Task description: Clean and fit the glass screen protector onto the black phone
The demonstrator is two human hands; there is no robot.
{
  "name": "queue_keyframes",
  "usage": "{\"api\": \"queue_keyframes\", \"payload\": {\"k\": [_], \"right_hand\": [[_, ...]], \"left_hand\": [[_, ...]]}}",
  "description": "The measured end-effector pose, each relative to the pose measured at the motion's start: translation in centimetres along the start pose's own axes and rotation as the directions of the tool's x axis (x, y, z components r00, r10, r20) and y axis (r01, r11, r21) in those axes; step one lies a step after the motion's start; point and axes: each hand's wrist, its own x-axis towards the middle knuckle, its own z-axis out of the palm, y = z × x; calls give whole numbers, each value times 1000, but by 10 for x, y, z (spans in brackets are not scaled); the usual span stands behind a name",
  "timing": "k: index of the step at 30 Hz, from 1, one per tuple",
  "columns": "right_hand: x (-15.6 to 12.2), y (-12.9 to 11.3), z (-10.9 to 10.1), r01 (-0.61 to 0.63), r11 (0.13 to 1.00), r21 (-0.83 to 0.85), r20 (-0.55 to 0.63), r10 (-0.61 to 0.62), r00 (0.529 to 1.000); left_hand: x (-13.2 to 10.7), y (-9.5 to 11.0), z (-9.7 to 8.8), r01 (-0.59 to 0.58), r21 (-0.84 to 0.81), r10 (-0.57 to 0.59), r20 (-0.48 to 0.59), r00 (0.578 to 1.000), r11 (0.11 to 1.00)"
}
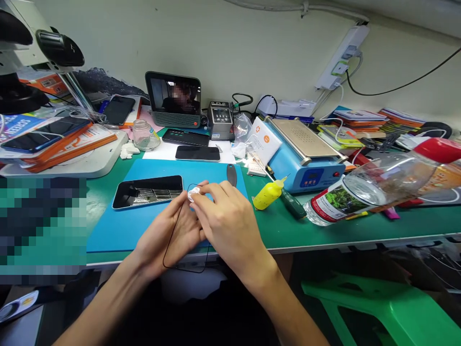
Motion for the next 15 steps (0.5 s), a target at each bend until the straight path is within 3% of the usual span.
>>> {"api": "queue_keyframes", "payload": {"k": [8,15], "right_hand": [[4,3,-1,31,999,-42,-11,-31,999],[11,-4,2,-18,996,-90,-14,17,1000]], "left_hand": [[-1,-1,-1,-15,77,11,43,999,997],[-2,-2,-3,-41,112,32,75,997,993]]}}
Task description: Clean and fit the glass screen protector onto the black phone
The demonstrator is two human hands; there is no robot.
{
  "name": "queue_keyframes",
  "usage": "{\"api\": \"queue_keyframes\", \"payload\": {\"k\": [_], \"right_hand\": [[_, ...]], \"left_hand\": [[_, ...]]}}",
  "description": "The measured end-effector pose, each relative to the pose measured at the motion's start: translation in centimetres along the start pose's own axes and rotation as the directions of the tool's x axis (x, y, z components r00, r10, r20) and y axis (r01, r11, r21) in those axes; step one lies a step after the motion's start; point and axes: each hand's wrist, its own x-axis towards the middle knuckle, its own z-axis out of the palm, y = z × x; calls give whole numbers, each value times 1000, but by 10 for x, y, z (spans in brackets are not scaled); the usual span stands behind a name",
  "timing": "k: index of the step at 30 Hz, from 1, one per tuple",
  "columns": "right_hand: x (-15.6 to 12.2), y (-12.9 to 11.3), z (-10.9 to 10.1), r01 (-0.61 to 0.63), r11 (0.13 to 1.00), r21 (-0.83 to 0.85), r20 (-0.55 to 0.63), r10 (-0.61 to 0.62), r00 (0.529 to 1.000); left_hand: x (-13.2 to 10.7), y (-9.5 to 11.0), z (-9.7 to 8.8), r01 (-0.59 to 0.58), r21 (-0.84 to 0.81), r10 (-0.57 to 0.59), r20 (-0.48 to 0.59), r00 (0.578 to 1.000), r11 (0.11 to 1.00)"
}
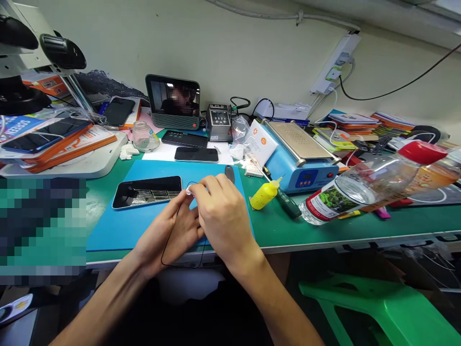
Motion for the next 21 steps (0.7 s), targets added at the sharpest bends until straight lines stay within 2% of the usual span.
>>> {"api": "queue_keyframes", "payload": {"k": [11,21], "right_hand": [[3,-10,13,-94,996,-7,-49,94,994],[-11,-23,8,-70,997,33,2,70,998]], "left_hand": [[-1,-1,2,0,-31,-1,-6,1000,1000],[-1,3,4,21,-120,-33,-105,994,993]]}}
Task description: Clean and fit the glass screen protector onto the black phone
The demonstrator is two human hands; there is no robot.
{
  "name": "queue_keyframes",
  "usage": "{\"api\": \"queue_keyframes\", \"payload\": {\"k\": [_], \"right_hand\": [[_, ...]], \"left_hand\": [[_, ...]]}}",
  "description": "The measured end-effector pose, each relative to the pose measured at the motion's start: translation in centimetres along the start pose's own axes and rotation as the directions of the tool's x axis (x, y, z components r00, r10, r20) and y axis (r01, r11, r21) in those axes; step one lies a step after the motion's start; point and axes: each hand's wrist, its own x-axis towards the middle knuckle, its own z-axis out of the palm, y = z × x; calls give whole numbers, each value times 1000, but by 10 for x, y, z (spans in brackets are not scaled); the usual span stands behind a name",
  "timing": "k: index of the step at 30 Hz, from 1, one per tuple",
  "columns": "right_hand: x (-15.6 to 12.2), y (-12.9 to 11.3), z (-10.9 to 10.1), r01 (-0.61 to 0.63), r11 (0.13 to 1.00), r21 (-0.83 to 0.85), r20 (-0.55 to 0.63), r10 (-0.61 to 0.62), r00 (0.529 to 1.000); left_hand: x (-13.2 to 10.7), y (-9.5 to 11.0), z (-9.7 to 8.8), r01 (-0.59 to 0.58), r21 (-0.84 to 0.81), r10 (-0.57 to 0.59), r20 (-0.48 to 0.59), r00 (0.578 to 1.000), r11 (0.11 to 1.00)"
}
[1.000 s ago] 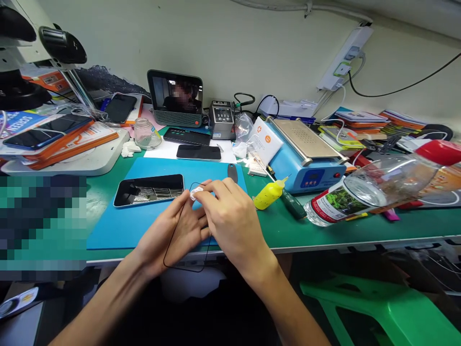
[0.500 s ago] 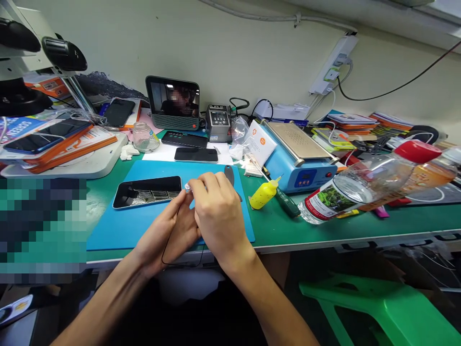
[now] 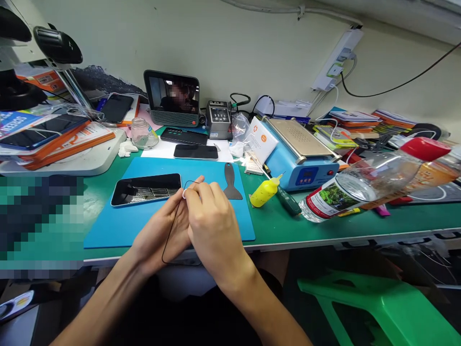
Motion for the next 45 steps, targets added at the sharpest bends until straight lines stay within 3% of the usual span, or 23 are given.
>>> {"api": "queue_keyframes", "payload": {"k": [10,21,29,33,37,41,45], "right_hand": [[-26,-19,-4,-12,998,54,13,11,1000],[-55,-46,-9,19,996,86,-58,-14,998],[-75,-55,-16,56,985,162,-18,-54,998],[-58,-31,-28,16,954,301,-12,-13,1000],[-12,0,-23,-27,997,79,-188,41,981],[19,12,-5,-17,1000,-2,-145,17,989],[22,7,7,-18,1000,-19,-121,16,993]], "left_hand": [[-6,5,-8,50,53,-51,11,999,997],[-6,4,-5,-21,112,20,10,1000,994],[-5,4,-7,-43,95,41,25,999,995],[-3,2,-5,-43,81,41,31,999,996],[-2,0,-2,-55,79,51,53,997,995],[-2,-1,-1,-57,67,52,69,996,996],[-2,-2,0,-52,34,51,44,998,998]]}}
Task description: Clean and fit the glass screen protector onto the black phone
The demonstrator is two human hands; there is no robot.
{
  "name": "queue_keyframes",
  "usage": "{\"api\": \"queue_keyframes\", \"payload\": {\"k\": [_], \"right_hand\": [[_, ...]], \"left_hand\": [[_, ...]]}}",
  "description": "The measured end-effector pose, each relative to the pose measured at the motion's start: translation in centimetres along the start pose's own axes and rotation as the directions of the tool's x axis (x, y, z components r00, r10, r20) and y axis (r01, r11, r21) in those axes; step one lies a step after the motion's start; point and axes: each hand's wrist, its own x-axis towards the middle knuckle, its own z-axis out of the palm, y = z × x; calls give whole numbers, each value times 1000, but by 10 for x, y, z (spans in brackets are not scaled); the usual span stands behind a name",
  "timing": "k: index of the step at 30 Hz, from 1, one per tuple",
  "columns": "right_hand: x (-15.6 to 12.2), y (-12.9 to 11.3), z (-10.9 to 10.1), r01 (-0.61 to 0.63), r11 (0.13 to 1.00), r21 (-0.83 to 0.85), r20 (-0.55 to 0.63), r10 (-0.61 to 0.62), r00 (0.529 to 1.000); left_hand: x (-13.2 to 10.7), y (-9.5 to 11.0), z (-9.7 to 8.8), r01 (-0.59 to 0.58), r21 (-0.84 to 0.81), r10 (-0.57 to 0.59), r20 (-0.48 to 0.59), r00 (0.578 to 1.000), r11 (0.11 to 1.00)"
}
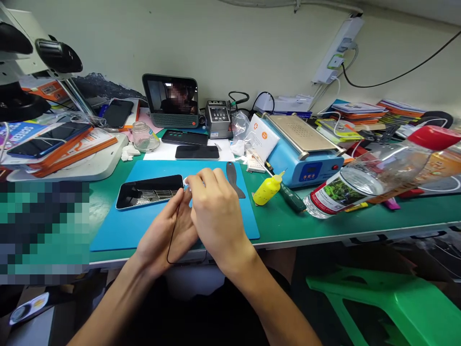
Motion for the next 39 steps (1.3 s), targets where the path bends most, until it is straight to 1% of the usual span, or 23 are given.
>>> {"api": "queue_keyframes", "payload": {"k": [6,9,13,17,22,26,30,33,35,36,38,39], "right_hand": [[-7,-7,0,-5,999,35,13,4,1000],[-13,-15,-2,-8,999,53,27,7,1000],[-30,-31,-6,3,995,99,39,-7,999],[-48,-45,-11,-19,990,139,16,17,1000],[-63,-53,-19,-29,990,140,31,25,999],[-76,-63,-25,-10,991,131,55,2,999],[-94,-72,-34,11,985,172,91,-27,996],[-97,-64,-42,-11,961,276,106,-19,994],[-87,-49,-44,-39,953,300,61,21,998],[-79,-40,-43,-48,962,269,15,46,999],[-58,-21,-37,-77,985,153,-72,89,993],[-47,-12,-33,-76,993,86,-105,85,991]], "left_hand": [[-1,2,5,2,-40,-4,-55,998,999],[-2,4,5,9,-36,-11,-67,998,999],[-4,6,0,14,-6,-15,-57,998,1000],[-5,7,-5,31,28,-31,-29,999,999],[-4,7,-5,13,56,-13,-7,1000,998],[-4,6,-5,-9,62,10,-15,1000,998],[-3,5,-5,-24,62,25,-23,999,998],[-3,3,-4,-26,64,28,-34,999,998],[-2,2,-3,-17,66,20,-39,999,998],[-2,1,-2,-13,65,16,-39,999,998],[-2,0,0,-15,60,17,-30,999,998],[-2,0,1,-20,57,22,-25,999,998]]}}
